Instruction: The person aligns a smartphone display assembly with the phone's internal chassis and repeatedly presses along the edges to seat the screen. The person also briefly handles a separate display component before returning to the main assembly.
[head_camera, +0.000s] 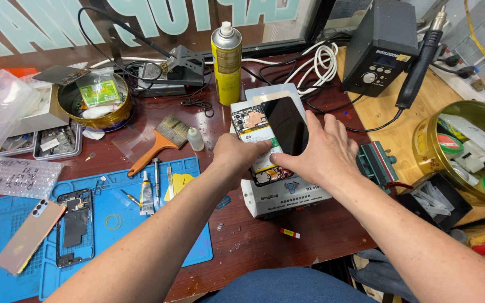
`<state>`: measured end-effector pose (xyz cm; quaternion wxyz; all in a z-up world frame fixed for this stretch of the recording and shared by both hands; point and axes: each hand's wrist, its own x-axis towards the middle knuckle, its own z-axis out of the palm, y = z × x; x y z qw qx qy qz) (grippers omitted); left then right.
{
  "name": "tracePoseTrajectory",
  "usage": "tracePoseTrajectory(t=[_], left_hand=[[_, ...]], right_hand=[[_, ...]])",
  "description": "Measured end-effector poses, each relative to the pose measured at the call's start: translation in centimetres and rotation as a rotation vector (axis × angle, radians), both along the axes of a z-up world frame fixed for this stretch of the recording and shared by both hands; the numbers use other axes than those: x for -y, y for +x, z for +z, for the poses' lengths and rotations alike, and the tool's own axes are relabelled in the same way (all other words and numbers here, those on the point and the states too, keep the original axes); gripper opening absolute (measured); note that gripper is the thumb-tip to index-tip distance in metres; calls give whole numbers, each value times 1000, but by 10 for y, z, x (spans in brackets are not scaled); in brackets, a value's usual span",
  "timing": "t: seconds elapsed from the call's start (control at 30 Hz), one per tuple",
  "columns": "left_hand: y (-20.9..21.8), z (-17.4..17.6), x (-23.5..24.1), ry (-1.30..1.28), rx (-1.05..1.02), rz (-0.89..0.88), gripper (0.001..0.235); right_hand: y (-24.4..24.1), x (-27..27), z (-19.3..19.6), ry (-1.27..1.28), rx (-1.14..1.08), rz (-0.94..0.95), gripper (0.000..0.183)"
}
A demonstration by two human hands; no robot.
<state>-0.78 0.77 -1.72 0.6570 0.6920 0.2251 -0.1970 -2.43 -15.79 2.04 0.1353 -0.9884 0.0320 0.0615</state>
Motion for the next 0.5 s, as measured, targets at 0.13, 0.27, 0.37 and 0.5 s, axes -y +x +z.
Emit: tracePoseTrajectory(t=[0.13,0.27,0.37,0.5], left_hand=[[-4,5,3,57,12,16,36],[-1,5,6,135,-10,30,37],[0,4,9,93,-5,47,35],[2,7,10,187,18,31,35]], right_hand=[[0,1,-2,6,49,4,121],[0,9,-9,98,115,99,105],[12,32,-12,198,342,257,73],[15,67,-22,341,466,441,44]])
